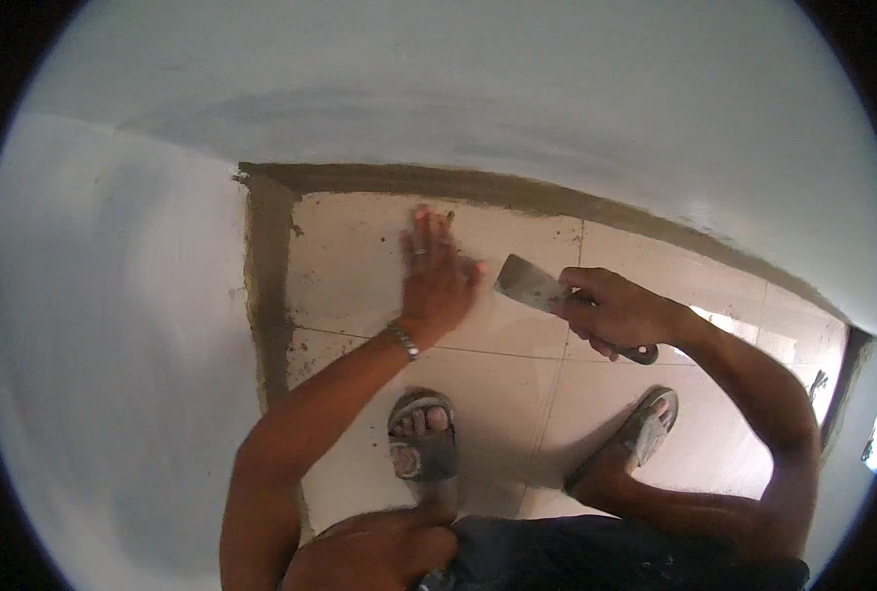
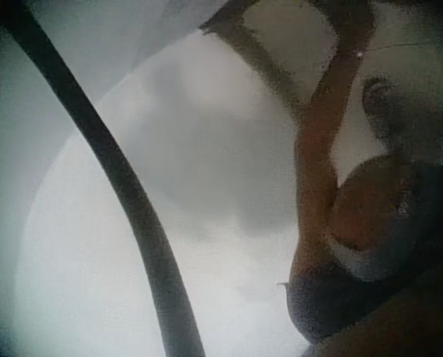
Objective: The person applies cement along the junction of the wall and floor using a trowel, smoothing the surface and filling gaps. The person sits on the floor and works along the perimeter, occasionally using a finger to refine the edge.
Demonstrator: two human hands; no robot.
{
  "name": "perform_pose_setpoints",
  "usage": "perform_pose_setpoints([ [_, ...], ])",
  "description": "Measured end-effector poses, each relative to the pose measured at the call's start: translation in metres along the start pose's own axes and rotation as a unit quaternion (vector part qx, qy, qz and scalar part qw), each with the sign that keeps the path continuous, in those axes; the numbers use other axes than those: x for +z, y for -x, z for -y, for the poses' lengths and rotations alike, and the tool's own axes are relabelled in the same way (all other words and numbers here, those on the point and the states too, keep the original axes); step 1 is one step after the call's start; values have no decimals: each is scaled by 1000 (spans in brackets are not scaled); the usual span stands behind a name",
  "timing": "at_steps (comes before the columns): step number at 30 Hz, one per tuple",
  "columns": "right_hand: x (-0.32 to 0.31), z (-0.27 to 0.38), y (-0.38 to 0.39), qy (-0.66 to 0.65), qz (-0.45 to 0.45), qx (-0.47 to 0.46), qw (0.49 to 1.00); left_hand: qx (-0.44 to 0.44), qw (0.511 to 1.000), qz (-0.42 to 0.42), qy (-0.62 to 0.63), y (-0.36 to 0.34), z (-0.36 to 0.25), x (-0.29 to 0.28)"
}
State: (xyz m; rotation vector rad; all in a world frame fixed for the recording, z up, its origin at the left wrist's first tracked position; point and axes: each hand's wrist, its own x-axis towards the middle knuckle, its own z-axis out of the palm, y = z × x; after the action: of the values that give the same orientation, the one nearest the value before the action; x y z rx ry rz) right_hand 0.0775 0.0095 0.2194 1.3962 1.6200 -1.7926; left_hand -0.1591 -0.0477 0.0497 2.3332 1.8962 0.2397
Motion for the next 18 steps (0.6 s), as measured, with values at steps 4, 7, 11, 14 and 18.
perform_pose_setpoints([
  [4,17,-14,2,-178,-82,-15,981,200,923,155,291,5,-10,18],
  [7,42,-45,-4,-429,-139,-66,890,183,891,181,374,14,-11,10],
  [11,84,-47,-34,-496,-191,-68,845,-65,985,-81,135,1,28,12],
  [14,112,-29,-59,-579,-210,-63,786,1,996,-48,70,-6,31,6],
  [18,130,-4,-81,-653,-253,-76,710,82,885,227,398,-6,37,-7],
])
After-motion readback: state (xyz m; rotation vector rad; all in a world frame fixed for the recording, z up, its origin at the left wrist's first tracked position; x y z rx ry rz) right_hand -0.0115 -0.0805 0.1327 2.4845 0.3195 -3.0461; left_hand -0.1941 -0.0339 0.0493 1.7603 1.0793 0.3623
